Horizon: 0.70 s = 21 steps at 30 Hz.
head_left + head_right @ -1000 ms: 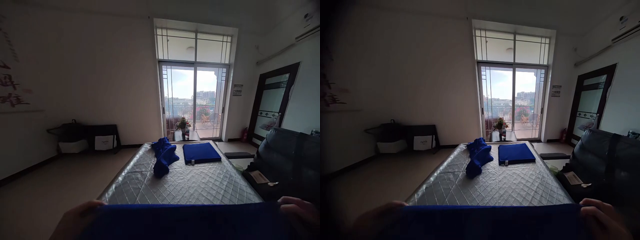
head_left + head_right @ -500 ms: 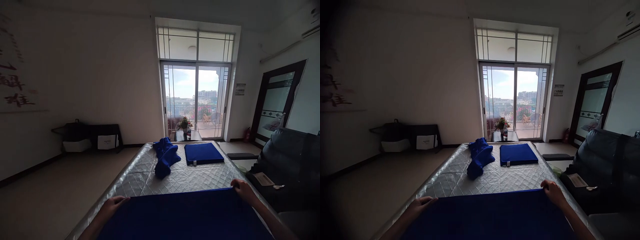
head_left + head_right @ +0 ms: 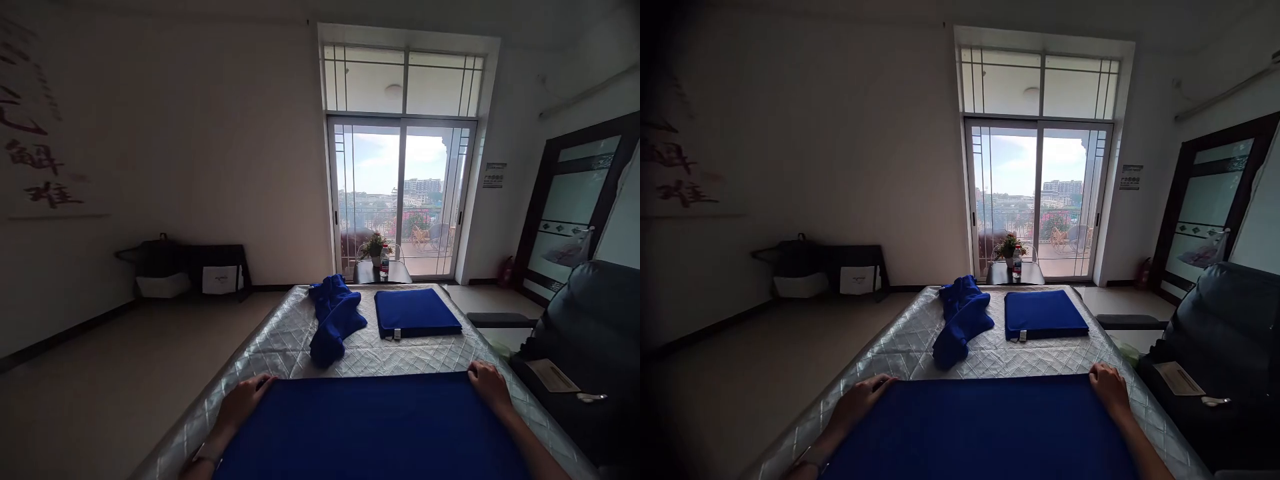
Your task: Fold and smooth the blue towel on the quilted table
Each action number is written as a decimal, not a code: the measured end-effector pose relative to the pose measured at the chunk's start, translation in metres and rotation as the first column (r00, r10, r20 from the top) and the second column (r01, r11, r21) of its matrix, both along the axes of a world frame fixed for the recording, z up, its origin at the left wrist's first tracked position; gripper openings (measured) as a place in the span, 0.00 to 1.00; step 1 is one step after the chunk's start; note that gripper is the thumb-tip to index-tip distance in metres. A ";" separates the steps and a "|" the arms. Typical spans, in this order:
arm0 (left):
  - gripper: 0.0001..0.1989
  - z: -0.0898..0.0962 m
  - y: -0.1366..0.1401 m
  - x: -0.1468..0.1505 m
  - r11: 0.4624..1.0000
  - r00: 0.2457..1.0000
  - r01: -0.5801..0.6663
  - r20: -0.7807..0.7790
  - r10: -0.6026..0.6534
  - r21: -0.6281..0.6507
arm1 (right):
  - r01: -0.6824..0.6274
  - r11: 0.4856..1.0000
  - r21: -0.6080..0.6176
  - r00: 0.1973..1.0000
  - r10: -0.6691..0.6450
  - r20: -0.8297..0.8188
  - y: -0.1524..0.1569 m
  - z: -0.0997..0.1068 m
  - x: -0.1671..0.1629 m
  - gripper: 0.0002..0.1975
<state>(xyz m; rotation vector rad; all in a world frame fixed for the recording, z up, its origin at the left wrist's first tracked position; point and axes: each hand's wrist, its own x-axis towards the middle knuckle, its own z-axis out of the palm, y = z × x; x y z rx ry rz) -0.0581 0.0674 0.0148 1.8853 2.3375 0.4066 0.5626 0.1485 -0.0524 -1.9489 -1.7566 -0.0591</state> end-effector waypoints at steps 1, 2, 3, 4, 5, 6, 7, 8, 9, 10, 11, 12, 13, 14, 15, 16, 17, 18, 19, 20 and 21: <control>0.25 -0.003 0.003 -0.002 1.000 1.000 0.005 0.012 -0.005 0.003 | 0.009 1.000 0.003 1.000 -0.009 0.004 0.002 -0.004 0.002 0.08; 0.25 -0.006 0.005 -0.004 1.000 1.000 0.007 0.020 -0.007 0.006 | 0.017 1.000 0.006 1.000 -0.017 0.008 0.003 -0.007 0.003 0.08; 0.25 -0.008 0.006 -0.006 1.000 1.000 0.006 0.025 -0.007 0.006 | 0.025 1.000 0.008 1.000 -0.025 0.016 0.005 -0.010 0.005 0.08; 0.25 -0.010 0.007 -0.007 1.000 1.000 0.004 0.024 -0.005 0.005 | 0.033 0.999 0.010 0.999 -0.033 0.029 0.007 -0.013 0.007 0.09; 0.24 -0.011 0.008 -0.009 1.000 1.000 0.005 0.023 -0.005 0.001 | 0.040 0.999 0.009 0.998 -0.040 0.045 0.008 -0.014 0.009 0.09; 0.23 -0.012 0.010 -0.011 1.000 1.000 0.006 0.022 -0.006 -0.002 | 0.044 0.999 0.006 0.997 -0.044 0.063 0.010 -0.016 0.012 0.09; 0.23 -0.013 0.011 -0.012 1.000 1.000 0.007 0.021 -0.007 -0.006 | 0.046 0.999 0.001 0.996 -0.045 0.079 0.011 -0.016 0.015 0.10; 0.23 -0.014 0.012 -0.013 1.000 1.000 0.008 0.020 -0.008 -0.008 | 0.046 0.999 -0.006 0.995 -0.045 0.093 0.012 -0.017 0.018 0.10; 0.24 -0.015 0.014 -0.013 1.000 1.000 0.010 0.021 -0.010 -0.009 | 0.046 0.999 -0.013 0.994 -0.044 0.102 0.014 -0.018 0.021 0.10; 0.24 -0.017 0.016 -0.014 1.000 1.000 0.012 0.022 -0.012 -0.008 | 0.045 0.999 -0.019 0.993 -0.043 0.106 0.014 -0.018 0.024 0.11; 0.25 -0.019 0.017 -0.014 1.000 1.000 0.014 0.025 -0.014 -0.007 | 0.044 0.999 -0.022 0.994 -0.042 0.103 0.015 -0.019 0.026 0.11; 0.25 -0.021 0.018 -0.014 1.000 0.999 0.017 0.028 -0.017 -0.005 | 0.045 0.999 -0.023 0.995 -0.042 0.090 0.015 -0.020 0.028 0.11; 0.25 -0.022 0.019 -0.014 1.000 0.999 0.021 0.033 -0.021 -0.003 | 0.045 0.999 -0.023 0.997 -0.043 0.067 0.016 -0.020 0.029 0.11; 0.25 -0.024 0.020 -0.015 1.000 0.999 0.025 0.039 -0.025 -0.001 | 0.042 0.999 -0.022 0.998 -0.041 0.040 0.016 -0.020 0.030 0.11; 0.25 -0.024 0.020 -0.015 1.000 0.999 0.030 0.046 -0.030 0.001 | 0.038 0.999 -0.022 0.999 -0.038 0.012 0.016 -0.020 0.030 0.11; 0.25 -0.024 0.020 -0.016 0.999 0.998 0.033 0.052 -0.033 0.004 | 0.033 0.999 -0.022 0.999 -0.033 -0.012 0.016 -0.019 0.031 0.10; 0.25 -0.024 0.019 -0.017 0.999 0.998 0.038 0.059 -0.038 0.008 | 0.026 0.999 -0.021 0.999 -0.027 -0.029 0.016 -0.019 0.032 0.10; 0.25 -0.024 0.018 -0.017 0.999 0.997 0.043 0.065 -0.043 0.014 | 0.017 1.000 -0.022 0.999 -0.018 -0.039 0.016 -0.018 0.034 0.10; 0.25 -0.023 0.018 -0.018 0.999 0.996 0.047 0.070 -0.048 0.021 | 0.003 1.000 -0.022 0.999 -0.004 -0.049 0.016 -0.017 0.036 0.10; 0.24 -0.022 0.017 -0.019 0.998 0.996 0.052 0.074 -0.054 0.028 | -0.016 1.000 -0.027 0.998 0.015 -0.067 0.016 -0.017 0.040 0.11; 0.24 -0.022 0.017 -0.020 0.998 0.996 0.053 0.077 -0.055 0.033 | -0.036 0.999 -0.033 0.995 0.033 -0.094 0.016 -0.017 0.043 0.11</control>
